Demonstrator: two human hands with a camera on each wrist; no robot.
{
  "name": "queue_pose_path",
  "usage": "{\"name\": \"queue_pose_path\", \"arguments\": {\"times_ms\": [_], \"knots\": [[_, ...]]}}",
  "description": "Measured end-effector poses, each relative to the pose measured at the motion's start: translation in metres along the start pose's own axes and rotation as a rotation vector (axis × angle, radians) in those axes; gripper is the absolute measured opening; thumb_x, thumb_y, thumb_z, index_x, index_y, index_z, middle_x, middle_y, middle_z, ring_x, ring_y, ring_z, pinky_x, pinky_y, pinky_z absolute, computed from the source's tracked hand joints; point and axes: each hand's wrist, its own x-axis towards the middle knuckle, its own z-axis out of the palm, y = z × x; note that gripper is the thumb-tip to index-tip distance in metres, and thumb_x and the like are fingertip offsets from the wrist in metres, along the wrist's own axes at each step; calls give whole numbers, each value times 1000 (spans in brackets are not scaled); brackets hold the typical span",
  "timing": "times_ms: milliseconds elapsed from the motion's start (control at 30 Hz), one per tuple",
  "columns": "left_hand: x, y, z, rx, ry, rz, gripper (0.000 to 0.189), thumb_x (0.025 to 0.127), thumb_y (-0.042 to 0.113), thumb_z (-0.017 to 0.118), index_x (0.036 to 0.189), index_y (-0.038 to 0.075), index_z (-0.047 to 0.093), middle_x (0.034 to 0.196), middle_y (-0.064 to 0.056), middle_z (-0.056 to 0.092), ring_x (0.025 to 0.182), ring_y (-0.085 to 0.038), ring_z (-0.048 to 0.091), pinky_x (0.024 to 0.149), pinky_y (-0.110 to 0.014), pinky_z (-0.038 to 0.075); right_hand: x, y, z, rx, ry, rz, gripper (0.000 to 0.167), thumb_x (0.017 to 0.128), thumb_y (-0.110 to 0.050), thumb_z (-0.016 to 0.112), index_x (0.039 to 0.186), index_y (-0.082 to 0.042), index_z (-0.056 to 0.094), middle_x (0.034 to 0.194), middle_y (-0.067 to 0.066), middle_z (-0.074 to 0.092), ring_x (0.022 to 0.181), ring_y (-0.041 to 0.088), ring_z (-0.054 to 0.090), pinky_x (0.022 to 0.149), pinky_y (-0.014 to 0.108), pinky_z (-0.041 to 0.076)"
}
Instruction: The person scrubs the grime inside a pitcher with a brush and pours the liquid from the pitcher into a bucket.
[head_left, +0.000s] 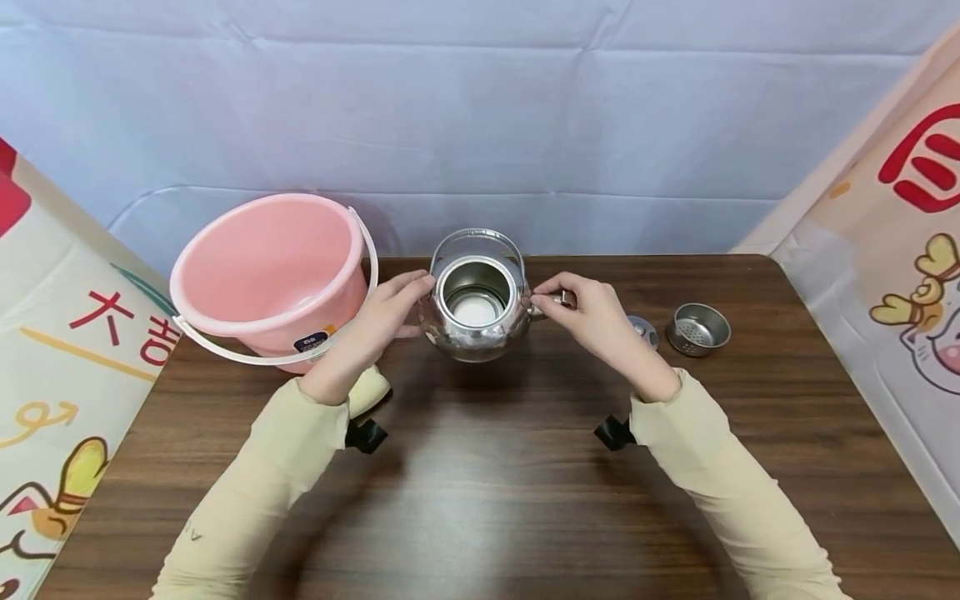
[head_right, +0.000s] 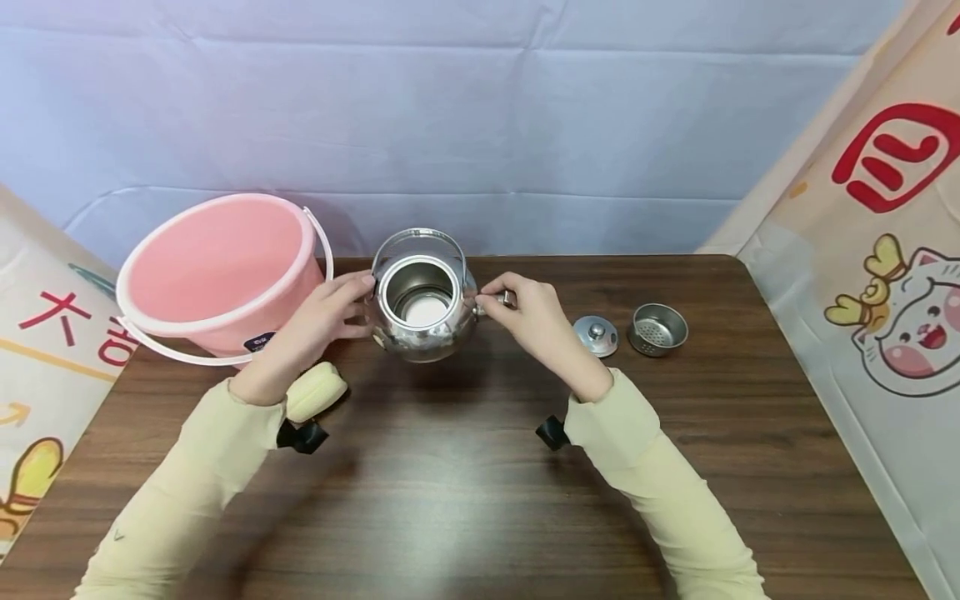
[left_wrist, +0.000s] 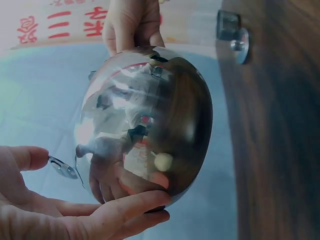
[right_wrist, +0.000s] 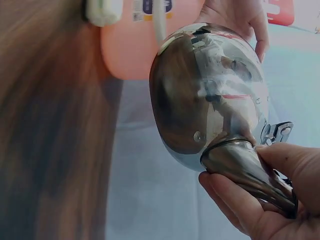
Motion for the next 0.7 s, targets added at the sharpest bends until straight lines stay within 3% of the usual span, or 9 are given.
{"name": "queue_pose_path", "arguments": {"times_ms": [300, 433, 567, 700], "knots": [[-2, 26, -21, 14, 1, 63, 59, 94, 31, 41, 140, -2, 27, 131, -17, 42, 114, -30, 47, 92, -44, 42, 23, -24, -11, -15, 35, -49, 19, 86, -24, 62, 94, -8, 68, 59, 1, 43, 53, 14, 36, 50, 26, 30], [-3, 36, -30, 31, 23, 105, 47, 94, 34, 38, 126, -1, 41, 114, -11, 47, 104, -23, 52, 86, -36, 47, 33, -35, -14, -10, 41, -70, 20, 87, -24, 61, 96, -8, 68, 60, 2, 47, 53, 14, 37, 50, 25, 30], [-5, 44, -39, -39, 47, 142, 30, 95, 32, 39, 99, 3, 47, 91, -5, 46, 88, -16, 56, 76, -27, 50, 42, -47, -14, 3, 52, -74, 20, 87, -25, 60, 97, -9, 67, 67, 2, 56, 55, 14, 38, 52, 24, 31], [-8, 51, -51, -72, 63, 164, 32, 95, 33, 41, 104, 3, 49, 96, -6, 49, 86, -13, 57, 73, -23, 50, 51, -60, -13, 17, 72, -77, 20, 87, -24, 60, 97, -9, 67, 74, 3, 61, 57, 15, 39, 54, 23, 31]]}}
